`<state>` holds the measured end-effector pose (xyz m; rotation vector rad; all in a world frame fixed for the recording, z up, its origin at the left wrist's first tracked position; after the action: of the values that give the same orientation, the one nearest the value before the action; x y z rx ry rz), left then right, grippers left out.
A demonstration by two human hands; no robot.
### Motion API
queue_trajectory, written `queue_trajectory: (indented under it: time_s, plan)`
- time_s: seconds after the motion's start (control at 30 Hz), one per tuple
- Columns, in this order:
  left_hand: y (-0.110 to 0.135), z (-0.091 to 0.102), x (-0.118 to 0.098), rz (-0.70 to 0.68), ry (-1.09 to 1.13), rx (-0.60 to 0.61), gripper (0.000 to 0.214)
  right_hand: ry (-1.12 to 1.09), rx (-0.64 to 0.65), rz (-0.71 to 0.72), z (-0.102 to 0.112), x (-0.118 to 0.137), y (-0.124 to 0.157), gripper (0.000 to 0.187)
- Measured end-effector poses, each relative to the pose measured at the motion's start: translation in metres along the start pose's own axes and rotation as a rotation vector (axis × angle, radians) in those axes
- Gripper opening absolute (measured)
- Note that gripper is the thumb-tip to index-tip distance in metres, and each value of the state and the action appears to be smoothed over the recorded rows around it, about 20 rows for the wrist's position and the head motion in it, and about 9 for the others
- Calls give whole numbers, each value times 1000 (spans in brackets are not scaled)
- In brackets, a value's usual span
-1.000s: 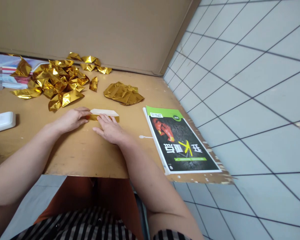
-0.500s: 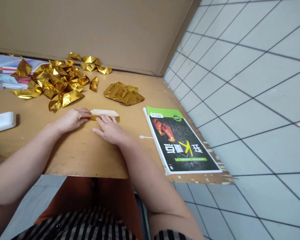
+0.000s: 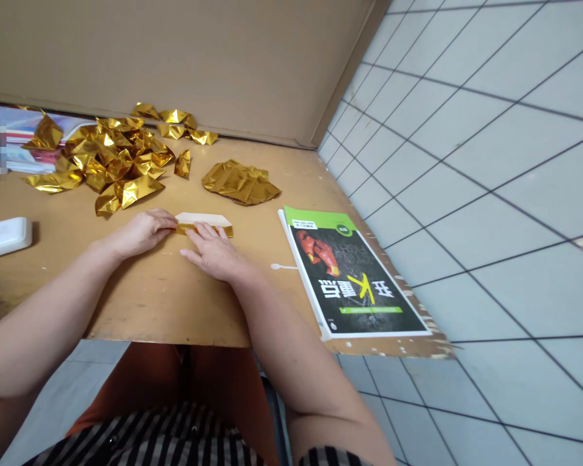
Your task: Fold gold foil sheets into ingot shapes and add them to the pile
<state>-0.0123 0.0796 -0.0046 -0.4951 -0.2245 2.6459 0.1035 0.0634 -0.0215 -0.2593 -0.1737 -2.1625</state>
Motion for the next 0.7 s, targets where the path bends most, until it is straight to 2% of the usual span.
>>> queue_trajectory:
  time_s: [0.23,0.43,0.7]
  plan:
    - [-2,4,3,52,112,18,28,6,-44,42,3,4,0,59]
    - [-2,3,11,177,198,61,26,10,-86,75,7,8,0,56]
    - [-9,-5,16,258,264,1,29,-12,-87,71,7,9,0,57]
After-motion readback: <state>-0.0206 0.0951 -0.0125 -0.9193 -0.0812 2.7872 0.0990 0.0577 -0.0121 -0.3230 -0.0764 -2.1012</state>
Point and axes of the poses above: each hand's wrist, its own y-axis away from the middle knuckle, its own z-axis out of the back of the hand, x = y × z, the point moved 8 cm from there along -y, towards the middle knuckle, and after that the axes turned 12 degrees about z, right-handed, at the moved point
